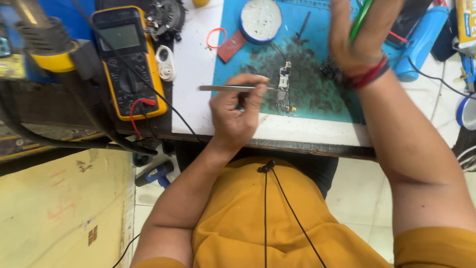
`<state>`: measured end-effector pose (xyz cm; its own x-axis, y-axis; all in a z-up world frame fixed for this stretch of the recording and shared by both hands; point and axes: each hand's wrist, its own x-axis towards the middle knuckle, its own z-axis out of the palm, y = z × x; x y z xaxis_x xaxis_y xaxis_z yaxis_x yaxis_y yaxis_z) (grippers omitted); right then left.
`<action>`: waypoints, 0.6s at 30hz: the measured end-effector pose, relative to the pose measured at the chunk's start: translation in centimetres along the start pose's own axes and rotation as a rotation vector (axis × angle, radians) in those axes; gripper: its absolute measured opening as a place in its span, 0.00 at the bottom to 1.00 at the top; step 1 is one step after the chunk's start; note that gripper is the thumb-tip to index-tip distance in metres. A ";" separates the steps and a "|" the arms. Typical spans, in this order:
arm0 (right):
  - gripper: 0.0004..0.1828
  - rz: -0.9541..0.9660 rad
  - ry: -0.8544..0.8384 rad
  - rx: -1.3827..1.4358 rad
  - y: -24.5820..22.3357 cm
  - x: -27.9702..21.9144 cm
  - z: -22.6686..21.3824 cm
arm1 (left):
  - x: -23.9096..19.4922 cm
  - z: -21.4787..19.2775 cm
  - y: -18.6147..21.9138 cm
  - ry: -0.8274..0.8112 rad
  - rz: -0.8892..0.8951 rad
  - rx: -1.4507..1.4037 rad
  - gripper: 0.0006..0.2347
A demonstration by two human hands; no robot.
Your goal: The person uses a multimeter probe and tweezers to test and adjust components on a small circuit board. They repeatedly touch the probe to different points on the board while holding it steady with tweezers, then set the board down and pick up another board to continue testing.
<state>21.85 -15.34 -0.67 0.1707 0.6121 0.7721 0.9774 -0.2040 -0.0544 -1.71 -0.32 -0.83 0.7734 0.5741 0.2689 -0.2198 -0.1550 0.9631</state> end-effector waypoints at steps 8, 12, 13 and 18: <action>0.34 0.004 -0.379 0.588 -5.3 -1.9 -2.5 | -1.5 -0.7 -2.1 0.208 0.089 -0.321 0.07; 0.35 -0.030 -0.463 0.546 -6.4 -1.1 -3.3 | -2.7 -0.9 -1.7 0.252 0.047 -0.256 0.07; 0.35 -0.052 -0.463 0.523 -6.5 -0.9 -3.5 | -3.0 -1.0 -1.4 0.242 0.050 -0.251 0.07; 0.29 -0.042 -0.386 0.404 -7.1 0.6 -3.5 | -3.0 -1.1 -0.5 0.153 0.056 -0.011 0.07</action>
<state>14.60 -16.21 2.42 0.0898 0.8641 0.4952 0.9414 0.0887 -0.3255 -4.57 -1.04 -2.10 0.6601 0.6807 0.3177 -0.2674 -0.1823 0.9462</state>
